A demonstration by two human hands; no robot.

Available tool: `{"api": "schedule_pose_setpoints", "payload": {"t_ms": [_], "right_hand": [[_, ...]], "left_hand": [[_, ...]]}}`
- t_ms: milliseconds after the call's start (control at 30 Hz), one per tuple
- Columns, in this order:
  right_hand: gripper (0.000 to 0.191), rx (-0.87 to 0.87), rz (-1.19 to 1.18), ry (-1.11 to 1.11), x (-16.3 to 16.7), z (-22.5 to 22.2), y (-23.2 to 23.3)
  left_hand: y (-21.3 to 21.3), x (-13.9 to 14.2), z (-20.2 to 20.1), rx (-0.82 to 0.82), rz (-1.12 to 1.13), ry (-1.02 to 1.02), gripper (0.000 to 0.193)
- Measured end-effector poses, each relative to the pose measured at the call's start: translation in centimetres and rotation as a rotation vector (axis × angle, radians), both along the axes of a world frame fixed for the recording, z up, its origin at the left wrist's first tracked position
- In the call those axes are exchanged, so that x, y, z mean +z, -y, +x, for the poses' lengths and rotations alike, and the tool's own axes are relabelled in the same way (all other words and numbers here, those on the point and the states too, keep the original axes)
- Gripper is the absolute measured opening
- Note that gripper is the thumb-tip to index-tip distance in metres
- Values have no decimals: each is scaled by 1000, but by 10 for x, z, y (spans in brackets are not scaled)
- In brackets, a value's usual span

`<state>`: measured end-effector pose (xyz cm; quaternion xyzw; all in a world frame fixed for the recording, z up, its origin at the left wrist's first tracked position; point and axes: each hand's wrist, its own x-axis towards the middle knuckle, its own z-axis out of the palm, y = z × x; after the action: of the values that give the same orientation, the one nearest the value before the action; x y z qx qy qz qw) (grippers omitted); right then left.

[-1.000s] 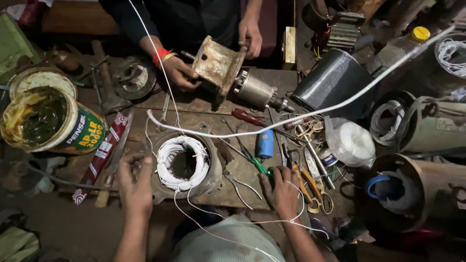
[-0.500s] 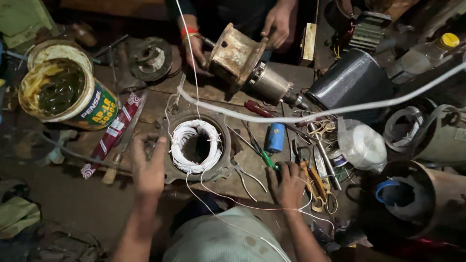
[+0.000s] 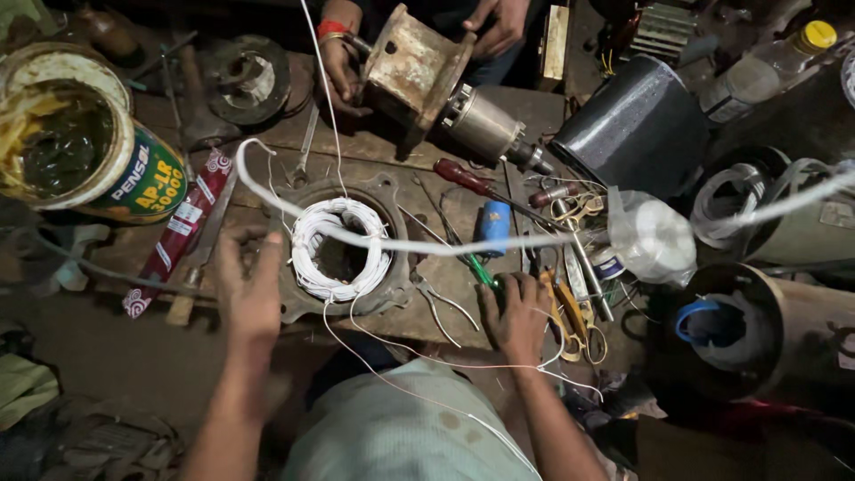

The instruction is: The person works at a cluttered repair bench rewiring an electric motor stator. They handle wire ends, cut and strip insulation with pliers, twist wire connections, wrap connections with insulating tape, and route the wires around the wound stator housing.

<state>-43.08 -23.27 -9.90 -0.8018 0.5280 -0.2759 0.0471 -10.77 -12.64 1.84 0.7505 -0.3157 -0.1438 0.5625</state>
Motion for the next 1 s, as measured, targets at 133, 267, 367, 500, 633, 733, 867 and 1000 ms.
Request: {"api": "schedule_pose_setpoints", "payload": {"t_ms": [133,267,367,500,633,733,867,1000], "right_hand": [[36,6,18,21,-1,-1,1],[34,-6,36,-16,-1,-1,0],[32,3,44,0,-1,-1,0],[34,-11,33,-11,-5,-1,0],[36,-1,2,-24,-10,-2,1],[35,-12,27,-13,-12,-3,1],[36,-16,41,-26,-12,-3,0],[35,-7,44,-16,-12,-3,0]], "left_hand": [[1,-2,1,13,25,21,25],[0,-4,2,2,16,25,24],[0,-5,3,-9,18,84,23],[2,-5,4,-14,-19,44,22],[3,-5,4,7,5,-59,23],[3,-5,3,16,17,-91,23],[2,-4,2,10,16,-7,22],[2,-3,2,47,59,-45,24]]}}
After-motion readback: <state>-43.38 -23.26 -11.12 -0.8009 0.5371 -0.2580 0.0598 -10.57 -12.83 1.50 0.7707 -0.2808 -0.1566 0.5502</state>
